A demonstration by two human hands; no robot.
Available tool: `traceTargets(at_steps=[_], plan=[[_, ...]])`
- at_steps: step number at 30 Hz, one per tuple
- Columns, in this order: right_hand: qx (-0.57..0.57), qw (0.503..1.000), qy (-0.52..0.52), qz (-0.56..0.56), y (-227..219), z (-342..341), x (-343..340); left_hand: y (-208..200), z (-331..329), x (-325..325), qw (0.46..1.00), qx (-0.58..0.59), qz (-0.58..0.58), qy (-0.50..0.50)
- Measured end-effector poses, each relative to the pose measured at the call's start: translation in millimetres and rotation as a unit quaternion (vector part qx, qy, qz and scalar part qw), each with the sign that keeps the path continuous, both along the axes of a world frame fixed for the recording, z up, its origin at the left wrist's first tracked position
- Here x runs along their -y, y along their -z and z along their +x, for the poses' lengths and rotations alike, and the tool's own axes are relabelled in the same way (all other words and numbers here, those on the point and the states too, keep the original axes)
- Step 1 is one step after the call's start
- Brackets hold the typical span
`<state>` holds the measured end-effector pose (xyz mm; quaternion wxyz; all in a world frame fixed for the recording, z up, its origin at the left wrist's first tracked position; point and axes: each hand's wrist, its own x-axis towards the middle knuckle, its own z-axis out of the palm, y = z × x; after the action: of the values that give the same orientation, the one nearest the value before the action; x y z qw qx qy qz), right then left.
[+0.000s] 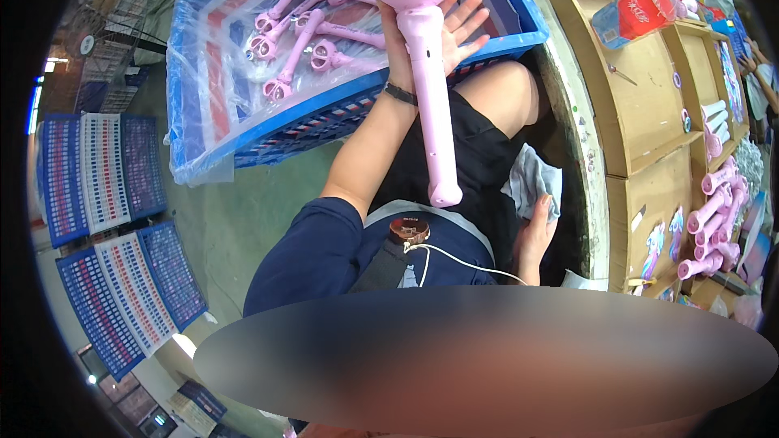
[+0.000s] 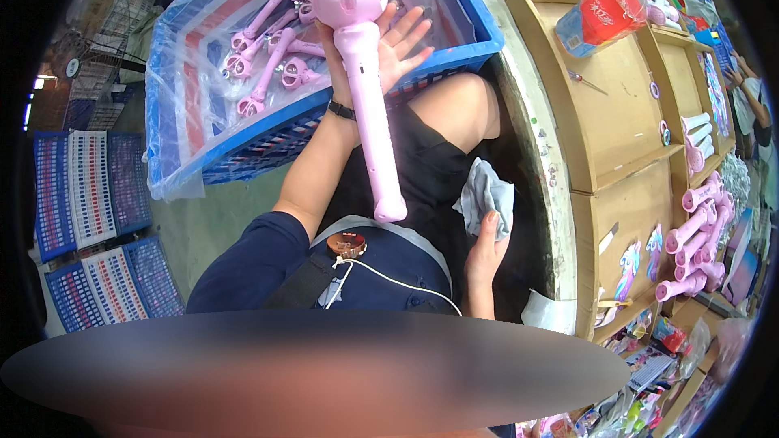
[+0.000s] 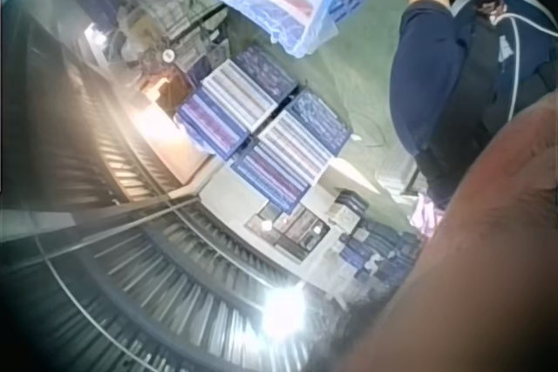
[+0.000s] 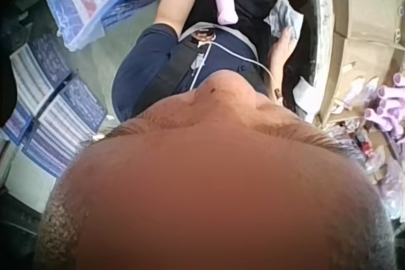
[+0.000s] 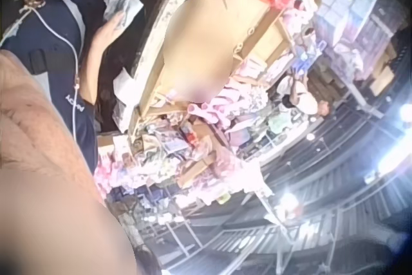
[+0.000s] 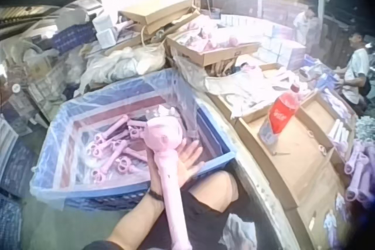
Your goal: The person assembles pink toy wands by attaching a clear plastic top, inserting a small metal piece, and affixing a decorative wing sticker. They wipe the wand with a cloth and place the finished item into a blue basket.
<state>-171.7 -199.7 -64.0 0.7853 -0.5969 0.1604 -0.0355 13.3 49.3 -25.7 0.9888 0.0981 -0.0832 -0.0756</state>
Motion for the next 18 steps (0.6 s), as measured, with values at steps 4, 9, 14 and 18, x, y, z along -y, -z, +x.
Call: traceTargets(at_steps=[4, 9, 14, 18], plan=[[0.001, 1.0, -0.012, -0.008, -2.6, 1.2, 2.7, -1.7, -8.1, -4.0, 0.991, -0.025, 0.007, 0.129], [0.189, 0.975, -0.007, -0.117, -21.5, 18.4, 10.3, 3.8, -27.9, 18.9, 0.926, -0.027, 0.276, 0.257], [0.359, 0.774, 0.017, -0.521, -35.7, 53.4, 3.3, 16.0, -60.4, 68.0, 0.874, -0.124, 0.131, 0.452], [0.332, 0.726, -0.032, -0.601, -50.4, 89.2, 4.6, 21.7, -75.7, 81.5, 0.869, -0.119, 0.123, 0.465]])
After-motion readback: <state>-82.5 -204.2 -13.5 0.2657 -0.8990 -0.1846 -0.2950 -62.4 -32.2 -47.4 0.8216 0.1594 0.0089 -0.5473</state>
